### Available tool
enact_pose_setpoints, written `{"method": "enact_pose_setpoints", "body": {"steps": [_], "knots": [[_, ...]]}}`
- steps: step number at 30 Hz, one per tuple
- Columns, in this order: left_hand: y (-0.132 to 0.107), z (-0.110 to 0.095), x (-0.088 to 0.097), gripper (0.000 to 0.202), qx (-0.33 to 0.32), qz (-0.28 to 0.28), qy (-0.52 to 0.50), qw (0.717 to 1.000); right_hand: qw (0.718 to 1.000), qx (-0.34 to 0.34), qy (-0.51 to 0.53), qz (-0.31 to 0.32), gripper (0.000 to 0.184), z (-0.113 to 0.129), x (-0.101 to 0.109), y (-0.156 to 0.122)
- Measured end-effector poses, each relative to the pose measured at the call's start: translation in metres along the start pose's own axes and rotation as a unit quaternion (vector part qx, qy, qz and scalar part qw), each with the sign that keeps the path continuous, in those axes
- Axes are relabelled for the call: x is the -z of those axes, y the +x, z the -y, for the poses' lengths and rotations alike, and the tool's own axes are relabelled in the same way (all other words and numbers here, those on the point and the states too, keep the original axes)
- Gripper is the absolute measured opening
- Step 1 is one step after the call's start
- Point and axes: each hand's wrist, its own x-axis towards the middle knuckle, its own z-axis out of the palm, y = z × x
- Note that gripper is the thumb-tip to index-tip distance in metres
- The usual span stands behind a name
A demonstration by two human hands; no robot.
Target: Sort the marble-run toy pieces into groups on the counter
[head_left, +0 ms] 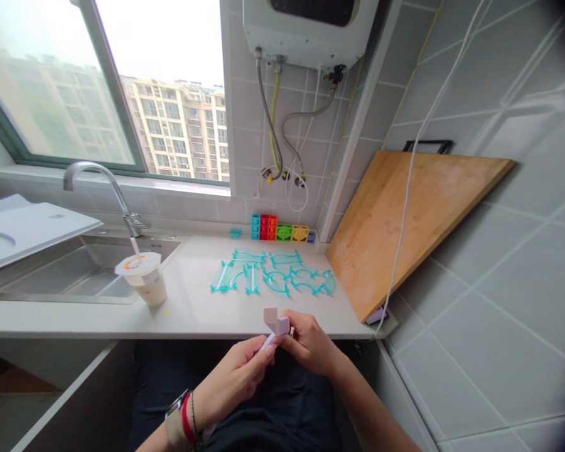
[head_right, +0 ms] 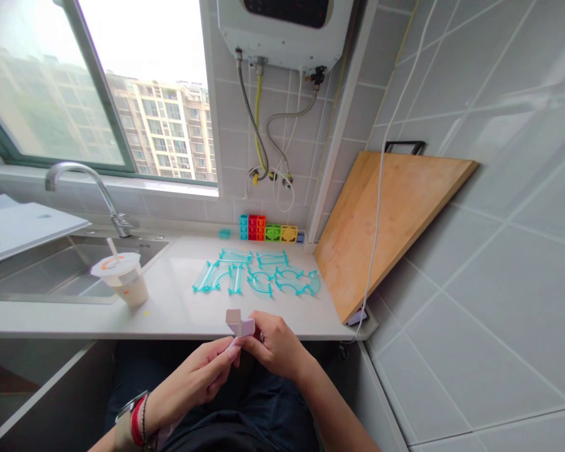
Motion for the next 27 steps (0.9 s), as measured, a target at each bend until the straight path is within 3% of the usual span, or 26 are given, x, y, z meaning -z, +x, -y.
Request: {"method": "enact_pose_setpoints", "body": {"steps": [5, 11, 18, 22, 27], "knots": [[0.002, 0.005, 0.004, 0.047, 0.038, 0.025, -0.078, 0.996, 0.996, 0.052, -0.074, 0.001, 0.027, 0.000, -0.003, -0.004], [-0.004, -0.005, 0.005, 0.035, 0.084, 0.080, -0.111, 0.987, 0.967, 0.155, -0.202, -0.015, 0.024, -0.011, -0.002, -0.014], [-0.006, -0.003, 0.011, 0.034, 0.061, 0.136, -0.076, 0.986, 0.978, 0.150, -0.138, -0.037, 0.022, -0.020, -0.001, -0.022], [-0.001, 0.002, 0.013, 0.039, 0.068, 0.106, -0.032, 0.992, 0.984, 0.121, -0.132, -0.014, 0.017, -0.020, 0.002, -0.020], [0.001, 0.000, 0.010, 0.036, 0.055, 0.056, 0.068, 0.995, 0.960, 0.125, -0.240, 0.069, 0.016, -0.017, 0.004, -0.019]]}}
